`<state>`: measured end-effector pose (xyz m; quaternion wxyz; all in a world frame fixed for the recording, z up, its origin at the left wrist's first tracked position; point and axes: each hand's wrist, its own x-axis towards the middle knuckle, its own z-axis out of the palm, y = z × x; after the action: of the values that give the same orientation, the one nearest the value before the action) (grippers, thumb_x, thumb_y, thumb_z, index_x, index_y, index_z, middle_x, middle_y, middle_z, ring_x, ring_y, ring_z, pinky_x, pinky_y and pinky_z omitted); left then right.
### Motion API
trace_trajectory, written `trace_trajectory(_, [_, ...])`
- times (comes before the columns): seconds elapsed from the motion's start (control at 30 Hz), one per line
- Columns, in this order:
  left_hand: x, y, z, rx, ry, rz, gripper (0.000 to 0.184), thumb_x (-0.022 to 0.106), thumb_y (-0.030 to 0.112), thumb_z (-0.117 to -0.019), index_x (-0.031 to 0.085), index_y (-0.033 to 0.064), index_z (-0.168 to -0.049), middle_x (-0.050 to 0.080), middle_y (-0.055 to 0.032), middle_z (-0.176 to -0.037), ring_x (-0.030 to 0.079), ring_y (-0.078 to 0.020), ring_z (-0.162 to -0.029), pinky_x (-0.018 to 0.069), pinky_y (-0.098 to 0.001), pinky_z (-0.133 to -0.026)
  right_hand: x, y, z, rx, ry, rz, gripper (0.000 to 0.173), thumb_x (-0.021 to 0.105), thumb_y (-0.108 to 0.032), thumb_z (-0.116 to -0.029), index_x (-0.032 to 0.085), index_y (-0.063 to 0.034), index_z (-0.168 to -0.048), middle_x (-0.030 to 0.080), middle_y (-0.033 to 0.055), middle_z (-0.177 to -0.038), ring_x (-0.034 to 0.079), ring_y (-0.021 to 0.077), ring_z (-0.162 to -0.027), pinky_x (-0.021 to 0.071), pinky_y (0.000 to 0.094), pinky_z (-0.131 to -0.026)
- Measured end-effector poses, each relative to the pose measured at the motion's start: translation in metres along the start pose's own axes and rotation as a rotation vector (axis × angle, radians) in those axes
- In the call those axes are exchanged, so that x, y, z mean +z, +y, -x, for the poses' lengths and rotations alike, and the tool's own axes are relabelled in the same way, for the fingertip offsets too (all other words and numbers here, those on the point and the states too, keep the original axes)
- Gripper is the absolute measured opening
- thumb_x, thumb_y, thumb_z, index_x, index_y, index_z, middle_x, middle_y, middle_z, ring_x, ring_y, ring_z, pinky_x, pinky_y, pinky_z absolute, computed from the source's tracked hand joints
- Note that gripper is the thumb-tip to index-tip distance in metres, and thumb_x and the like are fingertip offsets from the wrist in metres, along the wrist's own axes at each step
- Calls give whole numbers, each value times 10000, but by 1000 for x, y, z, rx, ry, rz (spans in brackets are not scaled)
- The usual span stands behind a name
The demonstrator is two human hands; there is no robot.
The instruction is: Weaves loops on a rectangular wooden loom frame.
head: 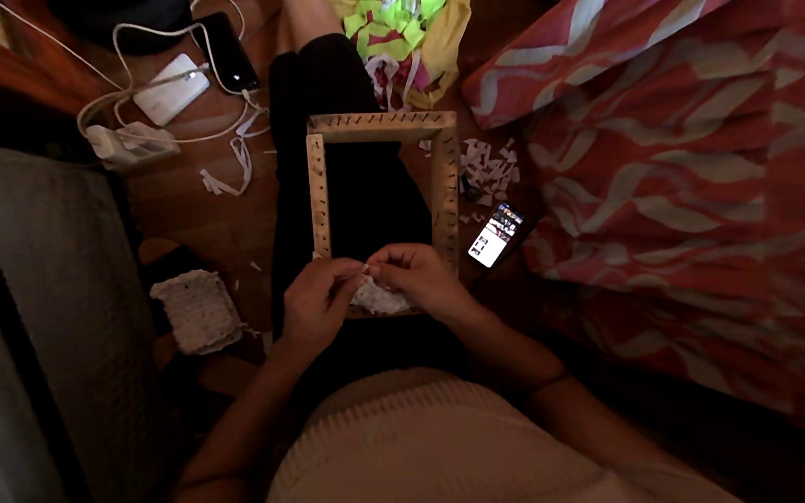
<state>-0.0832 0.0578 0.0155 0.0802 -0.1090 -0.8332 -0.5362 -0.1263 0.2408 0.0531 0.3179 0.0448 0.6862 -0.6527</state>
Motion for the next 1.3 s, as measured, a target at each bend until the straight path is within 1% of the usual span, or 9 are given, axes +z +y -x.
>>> trace_trajectory(0.13, [-3,2,-3,-59,-97,-55,232,637,93,-968,714,-52,-1132,705,-151,-993,670,-137,-906,541,-232,-851,-1,2,1,-50,-4,54,79,622,-36,-987,691,-2,-967,627,-26,-747,558,-23,-635,484,137,-604])
trace_trajectory(0.37, [-2,0,-3,-53,-72,-75,141,649,112,-934,720,-10,-936,694,-101,-913,641,-123,-863,519,-245,-817,-6,14,0,-378,13,305,82,659,-74,-951,712,-13,-946,669,9,-848,598,-2,-727,517,152,-675])
trace_trajectory(0.5, [2,4,-2,-60,6,-118,113,662,106,-877,700,0,-878,675,-87,-845,626,-99,-797,509,-206,-745,-4,19,-2,-624,82,625,109,660,-115,-902,727,-30,-897,684,66,-817,634,162,-761,503,379,-796])
trace_trajectory(0.67, [12,11,-2,-11,108,-360,67,667,69,-818,656,4,-803,642,-143,-769,624,-246,-710,509,-339,-654,5,17,0,-711,141,766,93,659,-116,-845,704,-37,-825,662,72,-741,630,202,-700,487,433,-786])
trace_trajectory(0.77, [18,7,-2,24,167,-338,72,647,66,-855,656,-2,-831,616,-124,-759,598,-203,-709,494,-272,-662,9,16,3,-738,188,752,86,653,-99,-854,705,-33,-837,670,73,-756,636,197,-719,485,404,-786])
trace_trajectory(0.9, [13,-3,1,74,153,-116,87,627,88,-947,655,6,-938,644,-99,-873,610,-105,-848,499,-179,-797,5,16,8,-748,123,588,143,626,-100,-913,749,-26,-919,700,53,-818,639,129,-778,494,324,-824])
trace_trajectory(1.03, [12,-4,2,109,140,11,87,619,100,-969,639,16,-958,623,-67,-905,594,-46,-876,492,-134,-809,3,11,8,-505,83,358,81,682,-67,-907,677,13,-919,651,39,-803,594,3,-674,513,128,-623])
trace_trajectory(1.17, [11,-7,2,119,123,49,80,612,86,-972,640,16,-998,625,-58,-910,592,-30,-850,497,-128,-778,-1,12,3,-501,55,349,167,701,-59,-907,690,20,-1054,625,53,-876,563,22,-696,491,131,-610])
trace_trajectory(1.3, [8,-8,0,153,83,63,83,620,82,-974,666,13,-979,626,-82,-914,612,-45,-851,513,-133,-786,-6,15,-4,-604,2,340,73,688,-42,-897,712,18,-930,645,52,-864,572,4,-721,490,113,-637])
